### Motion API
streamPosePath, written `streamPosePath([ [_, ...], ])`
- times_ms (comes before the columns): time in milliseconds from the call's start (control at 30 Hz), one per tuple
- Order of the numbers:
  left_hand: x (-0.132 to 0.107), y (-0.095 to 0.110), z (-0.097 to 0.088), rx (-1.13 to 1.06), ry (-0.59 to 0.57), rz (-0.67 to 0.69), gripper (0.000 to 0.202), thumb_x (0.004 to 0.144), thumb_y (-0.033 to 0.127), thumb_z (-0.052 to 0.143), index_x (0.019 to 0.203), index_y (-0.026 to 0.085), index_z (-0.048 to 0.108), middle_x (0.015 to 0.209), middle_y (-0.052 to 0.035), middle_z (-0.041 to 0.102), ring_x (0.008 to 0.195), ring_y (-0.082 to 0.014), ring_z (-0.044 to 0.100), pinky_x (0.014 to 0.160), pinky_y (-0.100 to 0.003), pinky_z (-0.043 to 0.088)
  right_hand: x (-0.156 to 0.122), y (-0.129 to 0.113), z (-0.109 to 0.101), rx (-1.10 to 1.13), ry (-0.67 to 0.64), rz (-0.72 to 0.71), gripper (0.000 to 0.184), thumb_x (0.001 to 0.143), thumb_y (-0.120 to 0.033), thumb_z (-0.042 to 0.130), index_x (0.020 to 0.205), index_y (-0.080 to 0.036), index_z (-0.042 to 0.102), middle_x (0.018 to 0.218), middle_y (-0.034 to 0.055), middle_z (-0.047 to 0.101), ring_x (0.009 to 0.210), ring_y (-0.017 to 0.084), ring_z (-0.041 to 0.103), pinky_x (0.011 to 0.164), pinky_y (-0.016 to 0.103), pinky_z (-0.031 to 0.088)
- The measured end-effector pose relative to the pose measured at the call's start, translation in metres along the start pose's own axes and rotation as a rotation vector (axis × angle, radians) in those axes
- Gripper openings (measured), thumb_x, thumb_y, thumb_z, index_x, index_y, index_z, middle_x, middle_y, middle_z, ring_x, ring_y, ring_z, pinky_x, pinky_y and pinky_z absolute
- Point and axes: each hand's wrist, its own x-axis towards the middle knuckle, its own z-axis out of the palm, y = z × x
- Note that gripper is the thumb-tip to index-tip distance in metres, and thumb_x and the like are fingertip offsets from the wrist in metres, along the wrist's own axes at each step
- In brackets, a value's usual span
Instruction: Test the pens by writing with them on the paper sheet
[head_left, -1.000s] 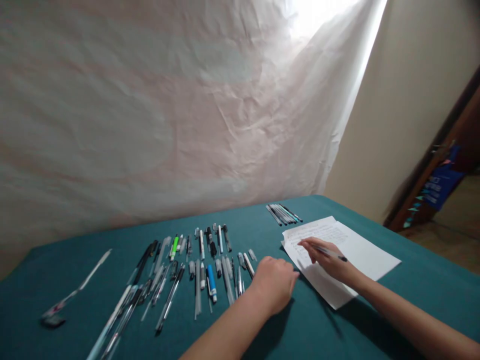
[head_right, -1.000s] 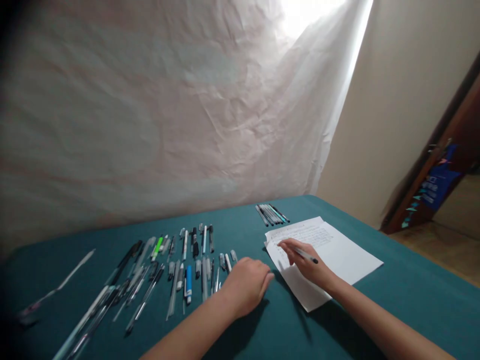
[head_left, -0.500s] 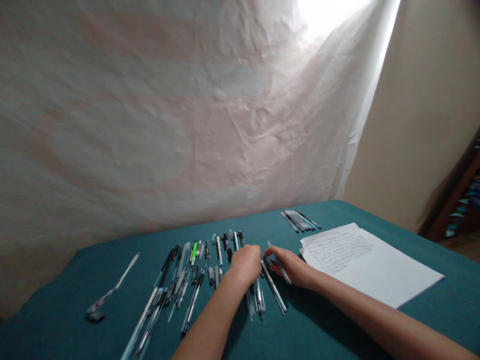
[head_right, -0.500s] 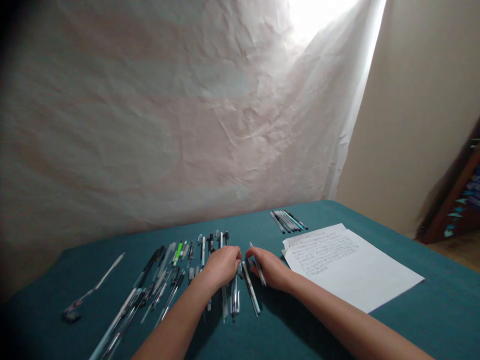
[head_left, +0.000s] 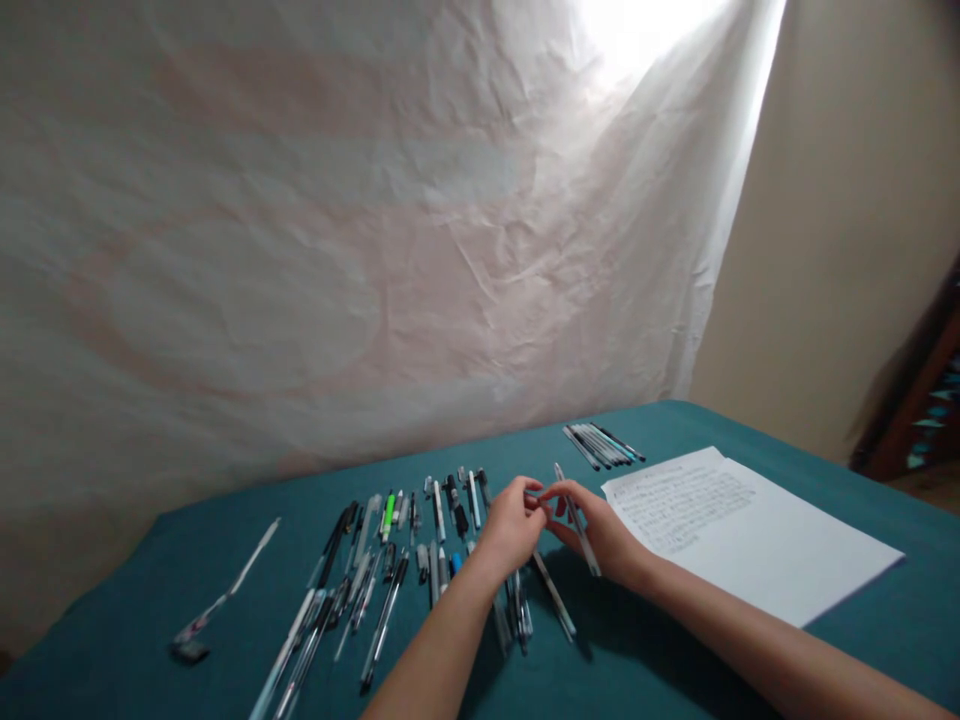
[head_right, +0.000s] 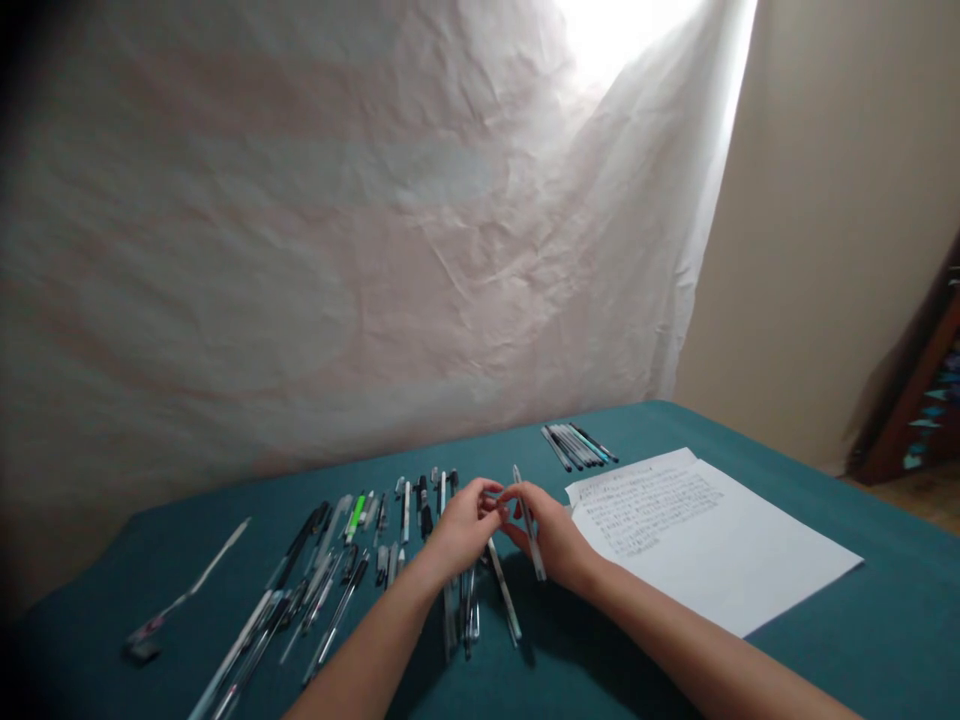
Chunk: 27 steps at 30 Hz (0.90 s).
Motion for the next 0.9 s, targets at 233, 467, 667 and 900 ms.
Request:
streamPosePath([
  [233, 0.007, 0.000, -0.003, -0.474, 0.103, -0.109, 0.021, 0.072, 0.021, 0.059, 0.090, 0.013, 0.055, 0.080, -0.0064, 0.063, 0.073, -0.0125, 0.060, 0.067, -0.024, 0.045, -0.006, -0.002, -0.005, -0.009, 0.073, -0.121, 0.036, 0.081, -0.030, 0.044, 0.116, -0.023, 0.041, 0.093, 0.0058, 0.050, 0.079, 0.017, 0.051, 0.072, 0.031, 0.043],
  [467, 0.008, 0.000, 0.000, -0.886, 0.162, -0.249, 0.018, 0.073, 0.022, 0.060, 0.088, 0.014, 0.054, 0.087, -0.0069, 0.063, 0.071, -0.0088, 0.060, 0.069, -0.021, 0.047, -0.015, -0.007, -0.009, -0.145, 0.067, -0.305, 0.023, 0.080, -0.020, 0.042, 0.102, -0.024, 0.045, 0.075, 0.0021, 0.046, 0.065, 0.016, 0.047, 0.060, 0.029, 0.040],
  [667, 0.006, 0.002, 0.002, -1.035, 0.139, -0.299, 0.017, 0.072, 0.018, 0.062, 0.087, 0.014, 0.054, 0.081, -0.0050, 0.064, 0.067, -0.0069, 0.060, 0.067, -0.018, 0.047, -0.012, -0.006, -0.005, -0.110, 0.103, -0.271, 0.014, 0.077, -0.015, 0.044, 0.088, -0.023, 0.040, 0.069, -0.0009, 0.045, 0.060, 0.013, 0.046, 0.058, 0.026, 0.039],
  [900, 0.004, 0.005, 0.005, -1.068, 0.111, -0.314, 0.019, 0.071, 0.018, 0.064, 0.086, 0.013, 0.055, 0.083, -0.0062, 0.064, 0.066, -0.0072, 0.060, 0.065, -0.018, 0.047, -0.011, -0.003, -0.004, -0.109, 0.120, -0.205, 0.007, 0.079, -0.017, 0.045, 0.083, -0.022, 0.042, 0.067, -0.0017, 0.045, 0.058, 0.011, 0.046, 0.056, 0.024, 0.038],
])
